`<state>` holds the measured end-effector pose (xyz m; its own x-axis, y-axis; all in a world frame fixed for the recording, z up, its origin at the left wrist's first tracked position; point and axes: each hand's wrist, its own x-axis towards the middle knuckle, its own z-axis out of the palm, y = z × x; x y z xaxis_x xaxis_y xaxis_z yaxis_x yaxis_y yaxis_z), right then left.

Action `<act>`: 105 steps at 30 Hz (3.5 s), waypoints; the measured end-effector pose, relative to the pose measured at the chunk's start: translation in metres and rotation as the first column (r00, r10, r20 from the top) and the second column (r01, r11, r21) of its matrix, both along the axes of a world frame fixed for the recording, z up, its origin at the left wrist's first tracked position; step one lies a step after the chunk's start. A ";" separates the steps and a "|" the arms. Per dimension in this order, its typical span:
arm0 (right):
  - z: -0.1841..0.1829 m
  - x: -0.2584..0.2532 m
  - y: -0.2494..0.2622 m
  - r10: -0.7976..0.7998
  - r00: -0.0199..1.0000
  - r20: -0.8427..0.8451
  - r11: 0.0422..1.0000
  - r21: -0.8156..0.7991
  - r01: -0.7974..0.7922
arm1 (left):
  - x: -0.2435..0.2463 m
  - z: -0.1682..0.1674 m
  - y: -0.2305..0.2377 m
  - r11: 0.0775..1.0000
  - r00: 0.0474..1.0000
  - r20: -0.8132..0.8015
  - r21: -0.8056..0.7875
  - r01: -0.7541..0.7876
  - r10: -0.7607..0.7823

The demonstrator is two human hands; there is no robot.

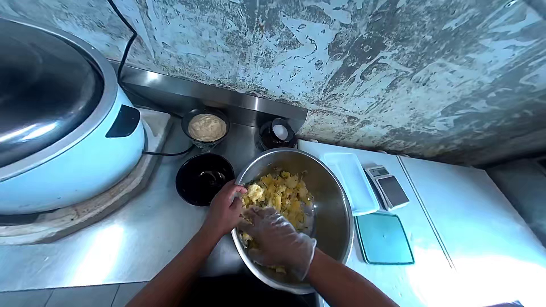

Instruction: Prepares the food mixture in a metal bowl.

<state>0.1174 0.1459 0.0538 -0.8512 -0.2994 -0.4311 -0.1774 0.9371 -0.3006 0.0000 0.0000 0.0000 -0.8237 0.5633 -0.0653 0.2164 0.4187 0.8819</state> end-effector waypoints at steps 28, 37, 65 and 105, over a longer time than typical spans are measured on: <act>-0.012 0.049 0.083 -0.741 0.671 -0.021 0.664 0.122 0.738 | 0.007 -0.003 -0.006 0.998 0.989 -0.137 -0.035 0.058 -0.063; -0.014 0.040 0.096 -0.869 0.492 -0.047 0.484 0.116 0.867 | 0.006 -0.003 -0.006 0.996 0.991 -0.117 -0.063 0.064 -0.071; -0.007 0.016 0.021 -0.509 0.859 0.055 0.855 0.152 0.496 | 0.008 -0.006 -0.004 1.000 0.993 -0.116 -0.016 0.023 -0.025; 0.043 0.016 0.109 -0.870 0.404 0.283 0.239 -0.475 0.847 | 0.009 -0.007 -0.005 1.000 0.999 -0.045 0.010 0.011 -0.011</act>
<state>0.1338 0.2544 0.0965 -0.7468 0.4823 -0.4578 0.6178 0.2484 -0.7461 0.0087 -0.0046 -0.0072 -0.8194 0.5728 -0.0226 0.2605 0.4072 0.8754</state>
